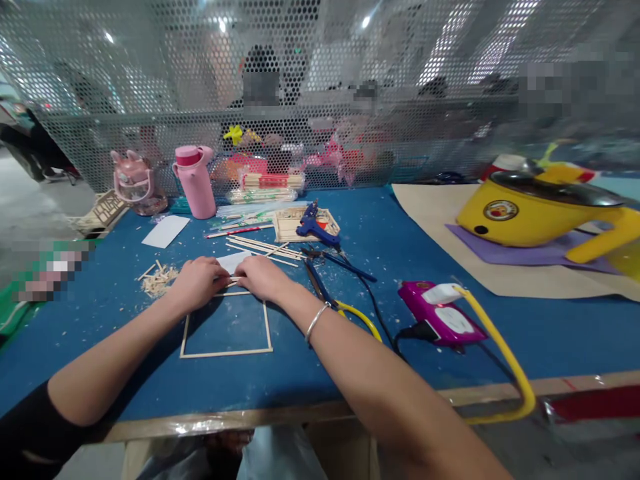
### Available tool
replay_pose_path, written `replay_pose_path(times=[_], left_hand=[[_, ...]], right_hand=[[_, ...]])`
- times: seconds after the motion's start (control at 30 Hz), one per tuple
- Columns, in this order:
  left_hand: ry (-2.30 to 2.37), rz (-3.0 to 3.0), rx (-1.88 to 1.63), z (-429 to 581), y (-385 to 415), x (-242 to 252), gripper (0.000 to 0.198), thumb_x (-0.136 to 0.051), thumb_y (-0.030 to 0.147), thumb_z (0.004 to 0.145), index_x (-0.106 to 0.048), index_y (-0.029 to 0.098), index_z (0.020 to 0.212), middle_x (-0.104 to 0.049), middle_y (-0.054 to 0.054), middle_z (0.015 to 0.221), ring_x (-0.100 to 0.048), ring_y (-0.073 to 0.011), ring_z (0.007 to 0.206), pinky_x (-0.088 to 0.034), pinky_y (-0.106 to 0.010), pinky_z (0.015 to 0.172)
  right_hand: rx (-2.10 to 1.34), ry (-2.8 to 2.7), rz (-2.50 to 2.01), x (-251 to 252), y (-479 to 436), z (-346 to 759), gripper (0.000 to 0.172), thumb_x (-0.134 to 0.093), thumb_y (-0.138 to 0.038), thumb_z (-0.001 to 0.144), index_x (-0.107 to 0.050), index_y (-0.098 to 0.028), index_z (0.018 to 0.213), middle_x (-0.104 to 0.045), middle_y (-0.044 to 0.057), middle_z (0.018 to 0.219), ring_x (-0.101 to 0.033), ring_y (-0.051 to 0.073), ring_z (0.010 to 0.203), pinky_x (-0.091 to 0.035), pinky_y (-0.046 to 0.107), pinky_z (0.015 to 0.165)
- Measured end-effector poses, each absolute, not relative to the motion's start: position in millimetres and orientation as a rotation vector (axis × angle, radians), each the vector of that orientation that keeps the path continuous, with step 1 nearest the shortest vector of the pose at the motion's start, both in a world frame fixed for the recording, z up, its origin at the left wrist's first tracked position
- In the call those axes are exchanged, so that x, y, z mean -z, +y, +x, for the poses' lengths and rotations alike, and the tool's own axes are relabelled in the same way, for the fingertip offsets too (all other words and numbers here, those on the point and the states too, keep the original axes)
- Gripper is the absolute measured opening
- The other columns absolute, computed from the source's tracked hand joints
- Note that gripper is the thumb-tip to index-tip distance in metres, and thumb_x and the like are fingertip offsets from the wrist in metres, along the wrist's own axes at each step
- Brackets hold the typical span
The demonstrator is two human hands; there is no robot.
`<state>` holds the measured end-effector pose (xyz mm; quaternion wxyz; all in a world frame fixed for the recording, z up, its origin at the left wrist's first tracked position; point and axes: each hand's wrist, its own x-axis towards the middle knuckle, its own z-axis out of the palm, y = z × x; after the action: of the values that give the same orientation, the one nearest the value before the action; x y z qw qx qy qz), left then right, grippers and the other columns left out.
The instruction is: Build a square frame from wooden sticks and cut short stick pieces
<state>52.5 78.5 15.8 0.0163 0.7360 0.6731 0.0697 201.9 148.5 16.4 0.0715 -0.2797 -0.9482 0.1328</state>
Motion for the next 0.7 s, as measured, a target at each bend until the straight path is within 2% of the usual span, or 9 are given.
replay_pose_path(times=[0.23, 0.43, 0.57, 0.7], left_hand=[[2.051, 2.348, -0.255, 49.7, 79.2, -12.8, 0.025, -0.047, 0.030, 0.086, -0.071, 0.022, 0.088, -0.065, -0.007, 0.087, -0.055, -0.0220, 0.087, -0.038, -0.030, 0.071], [2.066, 2.375, -0.269, 53.1, 79.0, -10.6, 0.031, -0.048, 0.041, 0.085, -0.071, 0.022, 0.089, -0.064, -0.008, 0.089, -0.054, -0.0228, 0.088, -0.038, -0.031, 0.070], [2.034, 2.368, -0.358, 50.6, 80.5, -9.6, 0.030, -0.046, 0.035, 0.087, -0.072, 0.020, 0.089, -0.065, -0.009, 0.085, -0.055, -0.0219, 0.084, -0.039, -0.030, 0.070], [2.006, 2.155, -0.644, 46.3, 79.0, -12.0, 0.026, -0.048, 0.028, 0.085, -0.071, 0.018, 0.087, -0.067, -0.007, 0.080, -0.058, -0.0190, 0.078, -0.040, -0.027, 0.069]], right_hand=[[-0.485, -2.786, -0.873, -18.1, 151.5, 206.5, 0.013, -0.059, -0.013, 0.076, -0.070, -0.015, 0.083, -0.069, 0.006, 0.083, -0.059, 0.015, 0.077, -0.039, 0.022, 0.068], [-0.544, -2.675, -0.875, -15.5, 150.0, 203.4, 0.008, -0.061, -0.017, 0.076, -0.069, -0.014, 0.075, -0.067, 0.005, 0.076, -0.056, 0.014, 0.072, -0.037, 0.023, 0.066], [-0.599, -2.593, -0.850, -15.0, 151.2, 202.7, 0.008, -0.063, -0.019, 0.075, -0.068, -0.014, 0.073, -0.064, 0.004, 0.074, -0.054, 0.013, 0.071, -0.037, 0.023, 0.066], [-0.708, -2.505, -0.876, -13.8, 155.1, 205.7, 0.012, -0.062, -0.017, 0.073, -0.067, -0.013, 0.083, -0.063, 0.001, 0.069, -0.053, 0.012, 0.063, -0.038, 0.022, 0.059]])
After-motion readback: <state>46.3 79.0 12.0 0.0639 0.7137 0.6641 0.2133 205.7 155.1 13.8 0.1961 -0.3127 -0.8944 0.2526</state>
